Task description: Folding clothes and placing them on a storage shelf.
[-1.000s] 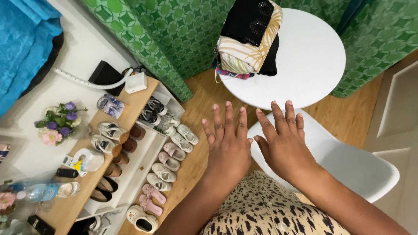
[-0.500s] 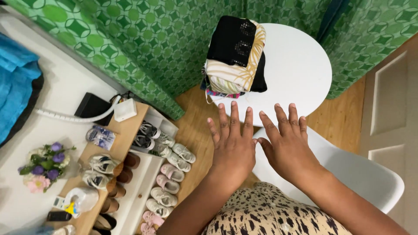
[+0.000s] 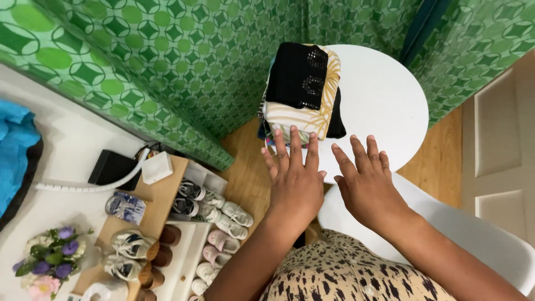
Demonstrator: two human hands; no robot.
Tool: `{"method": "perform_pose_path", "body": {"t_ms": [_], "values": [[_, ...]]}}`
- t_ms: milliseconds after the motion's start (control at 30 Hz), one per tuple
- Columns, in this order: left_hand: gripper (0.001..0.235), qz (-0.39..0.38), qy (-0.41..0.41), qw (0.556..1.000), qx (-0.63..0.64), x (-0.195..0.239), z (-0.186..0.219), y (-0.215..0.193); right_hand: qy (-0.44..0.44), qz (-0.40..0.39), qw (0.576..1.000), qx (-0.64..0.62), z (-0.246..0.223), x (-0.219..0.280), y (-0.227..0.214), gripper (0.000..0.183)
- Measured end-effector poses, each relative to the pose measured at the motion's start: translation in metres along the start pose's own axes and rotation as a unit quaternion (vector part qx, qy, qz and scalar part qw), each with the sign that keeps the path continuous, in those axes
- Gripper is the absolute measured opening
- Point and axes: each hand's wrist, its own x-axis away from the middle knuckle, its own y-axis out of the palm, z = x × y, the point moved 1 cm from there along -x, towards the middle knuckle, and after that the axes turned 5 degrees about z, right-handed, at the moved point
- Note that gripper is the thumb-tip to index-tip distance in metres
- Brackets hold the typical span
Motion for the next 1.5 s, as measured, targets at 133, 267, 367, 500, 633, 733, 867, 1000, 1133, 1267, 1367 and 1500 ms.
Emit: {"method": "perform_pose_path", "body": {"t_ms": [133, 267, 367, 500, 633, 733, 867, 1000, 1133, 1267, 1367, 1500], "values": [[0.075, -0.004, 0.010, 1.000, 0.001, -0.016, -0.016, 0.005, 0.015, -0.007, 1.000, 0.003, 0.001, -0.017, 0.005, 0.064], [0.076, 0.002, 0.013, 1.000, 0.000, -0.030, -0.030, 0.014, 0.022, -0.006, 1.000, 0.014, 0.002, -0.032, 0.013, 0.064], [0.075, 0.002, 0.013, 1.000, -0.002, -0.041, -0.040, 0.018, 0.032, -0.014, 0.999, 0.015, 0.003, -0.041, 0.018, 0.065], [0.073, 0.004, 0.009, 1.000, -0.012, -0.057, -0.058, 0.029, 0.052, -0.031, 0.998, 0.018, 0.006, -0.055, 0.025, 0.065], [0.072, 0.005, 0.000, 1.000, -0.016, -0.077, -0.078, 0.042, 0.062, -0.020, 0.998, 0.020, 0.009, -0.067, 0.032, 0.065], [0.073, 0.012, -0.020, 1.000, -0.006, -0.091, -0.097, 0.061, 0.069, -0.027, 0.997, 0.012, 0.012, -0.080, 0.039, 0.065], [0.071, -0.002, -0.055, 0.998, -0.002, -0.114, -0.121, 0.085, 0.078, -0.044, 0.996, 0.013, 0.015, -0.096, 0.052, 0.065], [0.066, 0.027, -0.085, 0.996, 0.024, -0.135, -0.152, 0.123, 0.074, -0.063, 0.995, 0.013, 0.018, -0.111, 0.067, 0.064], [0.060, 0.050, -0.103, 0.992, 0.050, -0.158, -0.168, 0.149, 0.076, -0.073, 0.994, 0.022, 0.019, -0.129, 0.078, 0.062], [0.055, 0.052, -0.079, 0.994, 0.046, -0.177, -0.168, 0.164, 0.070, -0.082, 0.994, 0.021, 0.022, -0.151, 0.094, 0.061], [0.051, 0.060, -0.063, 0.995, 0.048, -0.188, -0.172, 0.175, 0.057, -0.078, 0.995, 0.024, 0.026, -0.168, 0.111, 0.061], [0.058, 0.091, -0.078, 0.989, 0.090, -0.201, -0.185, 0.182, 0.033, -0.044, 0.998, -0.002, 0.033, -0.188, 0.135, 0.058]]}}
